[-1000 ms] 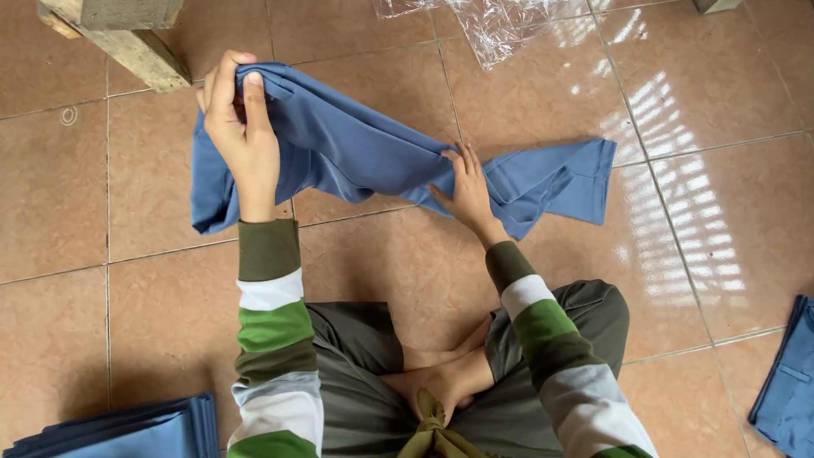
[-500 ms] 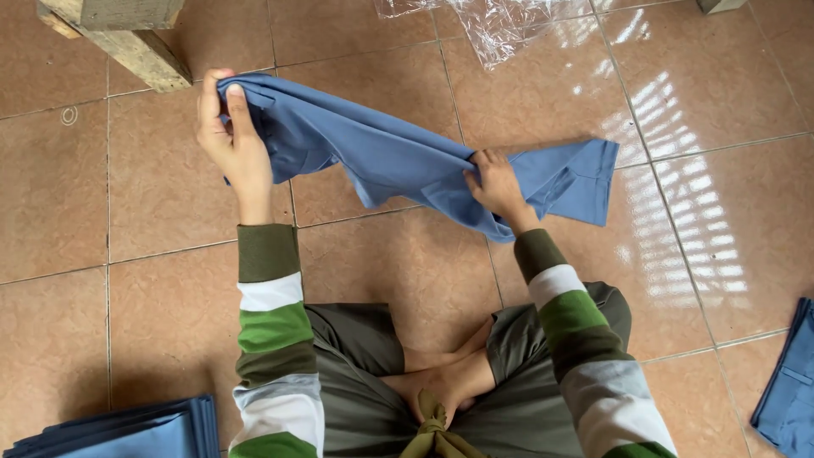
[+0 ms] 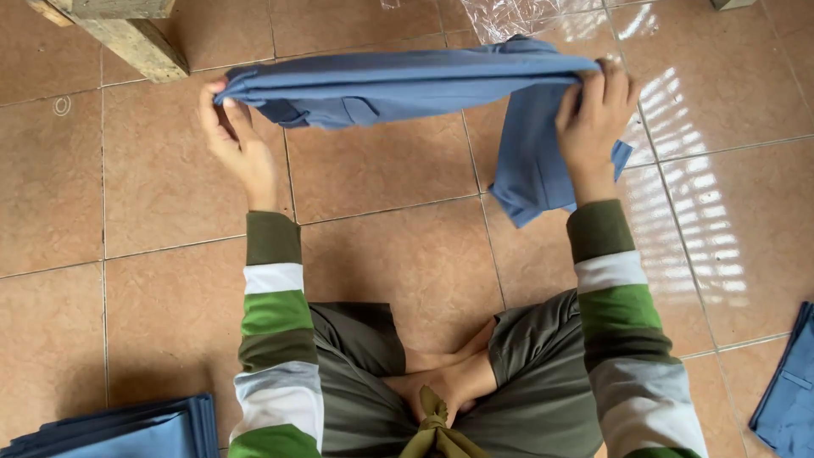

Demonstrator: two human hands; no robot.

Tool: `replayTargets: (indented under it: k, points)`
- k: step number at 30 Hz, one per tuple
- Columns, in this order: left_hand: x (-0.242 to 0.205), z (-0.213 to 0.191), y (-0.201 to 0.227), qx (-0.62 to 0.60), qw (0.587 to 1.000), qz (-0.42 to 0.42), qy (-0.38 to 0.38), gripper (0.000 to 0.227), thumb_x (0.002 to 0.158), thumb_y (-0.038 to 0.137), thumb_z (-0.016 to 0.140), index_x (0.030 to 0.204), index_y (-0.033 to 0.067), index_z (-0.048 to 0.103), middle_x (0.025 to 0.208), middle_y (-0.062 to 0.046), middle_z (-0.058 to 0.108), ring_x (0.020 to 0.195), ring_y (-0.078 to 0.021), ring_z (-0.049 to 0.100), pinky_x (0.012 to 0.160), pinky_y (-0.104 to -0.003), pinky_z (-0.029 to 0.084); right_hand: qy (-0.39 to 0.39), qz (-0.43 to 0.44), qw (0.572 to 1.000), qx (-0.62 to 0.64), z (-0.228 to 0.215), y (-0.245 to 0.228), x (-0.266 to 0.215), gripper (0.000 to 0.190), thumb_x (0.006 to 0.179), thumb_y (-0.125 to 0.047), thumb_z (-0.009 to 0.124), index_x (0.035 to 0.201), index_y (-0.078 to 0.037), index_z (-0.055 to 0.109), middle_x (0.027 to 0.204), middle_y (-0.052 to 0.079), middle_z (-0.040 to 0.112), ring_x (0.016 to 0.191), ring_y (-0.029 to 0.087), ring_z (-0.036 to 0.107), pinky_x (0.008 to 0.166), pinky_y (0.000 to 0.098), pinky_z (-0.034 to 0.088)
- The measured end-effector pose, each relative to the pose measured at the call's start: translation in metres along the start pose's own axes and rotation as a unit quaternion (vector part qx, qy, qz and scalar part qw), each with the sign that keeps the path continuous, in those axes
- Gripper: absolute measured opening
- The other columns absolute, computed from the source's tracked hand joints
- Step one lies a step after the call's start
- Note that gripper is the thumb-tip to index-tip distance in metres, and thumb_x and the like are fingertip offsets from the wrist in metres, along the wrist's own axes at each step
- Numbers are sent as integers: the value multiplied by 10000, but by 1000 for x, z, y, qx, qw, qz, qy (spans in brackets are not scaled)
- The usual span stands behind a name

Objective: Folding blue trousers into neat rectangles on the floor

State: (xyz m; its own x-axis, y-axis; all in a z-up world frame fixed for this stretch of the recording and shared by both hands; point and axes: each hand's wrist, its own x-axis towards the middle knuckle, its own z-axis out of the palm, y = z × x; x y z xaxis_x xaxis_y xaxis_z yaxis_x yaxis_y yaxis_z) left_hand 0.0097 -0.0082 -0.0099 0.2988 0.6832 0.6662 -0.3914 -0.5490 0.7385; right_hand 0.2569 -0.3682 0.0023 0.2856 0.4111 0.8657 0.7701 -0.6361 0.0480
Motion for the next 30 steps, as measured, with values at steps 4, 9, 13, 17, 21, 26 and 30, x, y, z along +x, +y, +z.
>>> replayTargets:
  k: [4, 9, 13, 17, 21, 26, 30]
  points:
    - [-78, -50, -84, 137, 988, -35, 62, 218, 958, -124, 463, 1003, 54, 580, 1067, -201, 665, 1108, -335, 661, 968, -454, 513, -17, -53, 998, -37, 36, -23, -97, 94, 887, -164, 704, 898, -136, 615, 836, 58, 526, 764, 251, 583, 924, 476, 415]
    - [-233, -171, -290, 503, 806, -312, -26, 260, 790, -48, 555, 793, 198, 639, 661, -38, 675, 634, -249, 727, 544, -335, 599, -293, -84, 950, 68, 83, -80, -254, 92, 889, -233, 618, 964, -222, 669, 964, 6, 728, 791, 168, 707, 954, 463, 423]
    - [-245, -150, -258, 619, 673, -362, -183, 299, 843, 122, 536, 1095, 125, 695, 1026, -184, 697, 953, -387, 722, 798, -496, 611, -356, -67, 932, 24, 94, -104, -310, 105, 868, -227, 614, 926, -270, 690, 855, -50, 711, 764, 159, 703, 894, 430, 444]
    - [-200, -45, -143, 627, 634, -362, -272, 656, 954, 263, 629, 1554, 115, 408, 1683, -264, 127, 1550, -458, 60, 1206, -688, 54, -372, -32, 928, 12, 95, -111, -326, 138, 899, -208, 569, 1008, -264, 632, 932, -44, 691, 829, 189, 712, 761, 350, 471]
    - [-260, 8, -154, 478, 677, -312, -465, 790, 992, 655, 403, 1637, 238, 216, 1709, -187, 88, 1583, -363, 6, 1149, -764, 21, -405, -12, 914, 24, 89, -114, -319, 141, 939, -221, 563, 1042, -265, 647, 990, -31, 685, 910, 202, 711, 741, 341, 505]
    - [-272, -2, -132, 503, 617, -339, -501, 833, 970, 696, 370, 1643, 333, 41, 1723, -90, -71, 1581, -296, -92, 1131, -803, 20, -391, -59, 918, 25, 75, -118, -301, 119, 929, -209, 588, 1021, -258, 646, 1066, 4, 606, 906, 221, 631, 719, 350, 482]
    - [-250, -33, -141, 529, 601, -366, -474, 905, 925, 743, 397, 1645, 339, 27, 1722, -77, -74, 1582, -298, -64, 1133, -803, 111, -334, -128, 933, 23, 66, -122, -296, 204, 849, -174, 645, 1025, -275, 624, 1171, 63, 553, 916, 273, 573, 718, 389, 430]
